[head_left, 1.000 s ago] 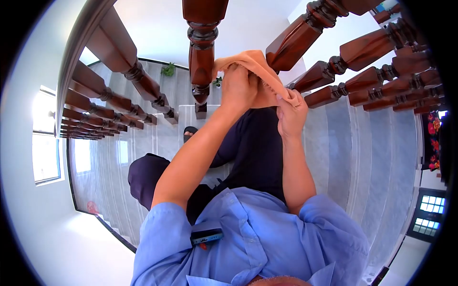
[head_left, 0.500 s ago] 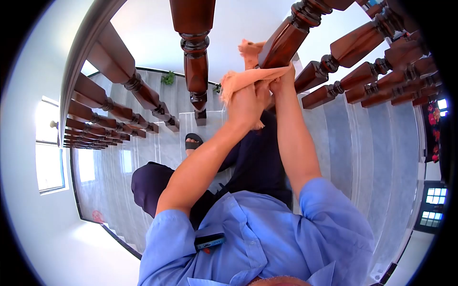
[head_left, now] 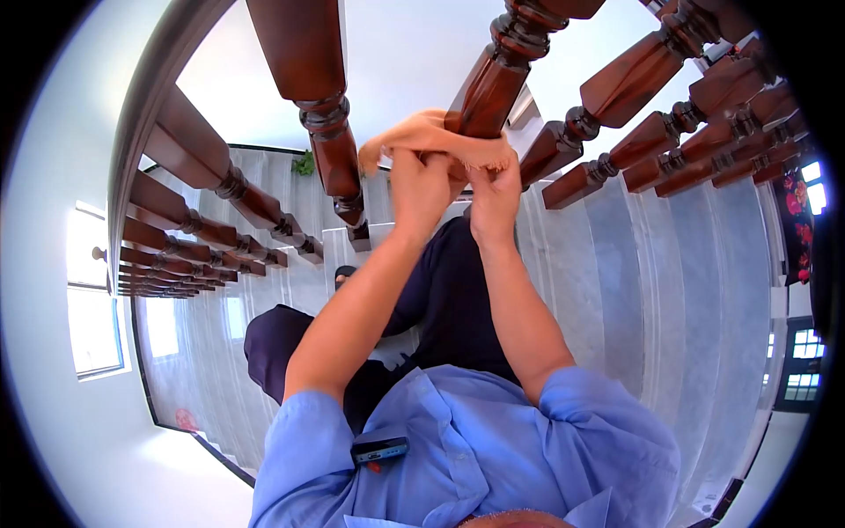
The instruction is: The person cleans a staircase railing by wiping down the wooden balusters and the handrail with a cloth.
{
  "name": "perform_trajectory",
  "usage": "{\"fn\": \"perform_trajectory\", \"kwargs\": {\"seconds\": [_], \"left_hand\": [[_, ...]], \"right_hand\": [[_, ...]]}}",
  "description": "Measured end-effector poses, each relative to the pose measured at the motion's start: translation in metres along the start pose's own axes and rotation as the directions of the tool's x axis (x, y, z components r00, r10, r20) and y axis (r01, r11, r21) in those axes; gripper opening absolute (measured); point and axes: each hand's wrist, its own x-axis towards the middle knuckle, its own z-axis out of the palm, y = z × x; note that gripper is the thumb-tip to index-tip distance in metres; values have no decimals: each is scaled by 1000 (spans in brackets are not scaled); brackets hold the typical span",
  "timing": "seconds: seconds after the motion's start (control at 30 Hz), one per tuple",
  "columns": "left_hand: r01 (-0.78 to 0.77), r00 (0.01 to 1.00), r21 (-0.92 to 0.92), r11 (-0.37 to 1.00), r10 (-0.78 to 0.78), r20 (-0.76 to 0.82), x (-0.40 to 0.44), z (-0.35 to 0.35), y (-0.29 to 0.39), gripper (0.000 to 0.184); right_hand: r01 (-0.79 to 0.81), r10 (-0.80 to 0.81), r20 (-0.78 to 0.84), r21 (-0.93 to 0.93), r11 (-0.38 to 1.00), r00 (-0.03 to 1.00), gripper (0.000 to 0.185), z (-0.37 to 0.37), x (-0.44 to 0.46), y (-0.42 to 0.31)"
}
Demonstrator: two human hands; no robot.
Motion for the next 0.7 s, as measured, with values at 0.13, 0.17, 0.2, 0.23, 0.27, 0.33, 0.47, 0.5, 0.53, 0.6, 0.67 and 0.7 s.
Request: {"fn": "perform_trajectory", "kwargs": {"seconds": [0.13,0.17,0.2,0.23,0.27,0.33,0.47,0.5,0.53,0.6,0.67,0.7], "left_hand": [[35,994,-552,833,29,106,-31,17,15,24],[-57,989,-495,867,117,91,-36,17,20,25],[-67,989,-492,868,124,85,-40,17,27,25],[-154,979,-429,890,195,52,-42,18,35,27],[-240,963,-361,901,268,29,-42,19,42,30],[-246,956,-349,904,285,65,-41,21,56,34],[-404,911,-367,838,406,-76,-26,33,85,33],[-452,868,-387,804,496,17,-19,32,100,38],[-493,809,-412,767,578,107,-12,32,116,46],[-556,774,-345,756,622,116,4,41,137,47],[-672,736,-188,716,674,-61,16,56,147,50],[-644,741,-231,730,669,50,19,55,148,55]], "right_hand": [[-38,37,-52,-9,999,998,19,-11,1,-8],[-4,1,-99,-38,999,995,18,-9,-6,-16],[27,-36,-146,-67,997,989,17,-6,-10,-23],[66,-56,-175,51,997,983,24,0,-10,-31],[73,-61,-178,63,995,982,24,3,-5,-39],[151,-129,-213,89,984,968,30,3,2,-51],[404,-405,-225,-53,913,886,50,16,49,-90],[454,-450,-209,-29,890,868,53,17,65,-98],[501,-492,-193,-4,865,849,56,18,81,-107],[487,-496,-12,217,846,868,49,23,110,-127],[289,-418,175,492,821,891,43,29,136,-128],[129,-291,238,525,841,927,41,34,138,-125]]}}
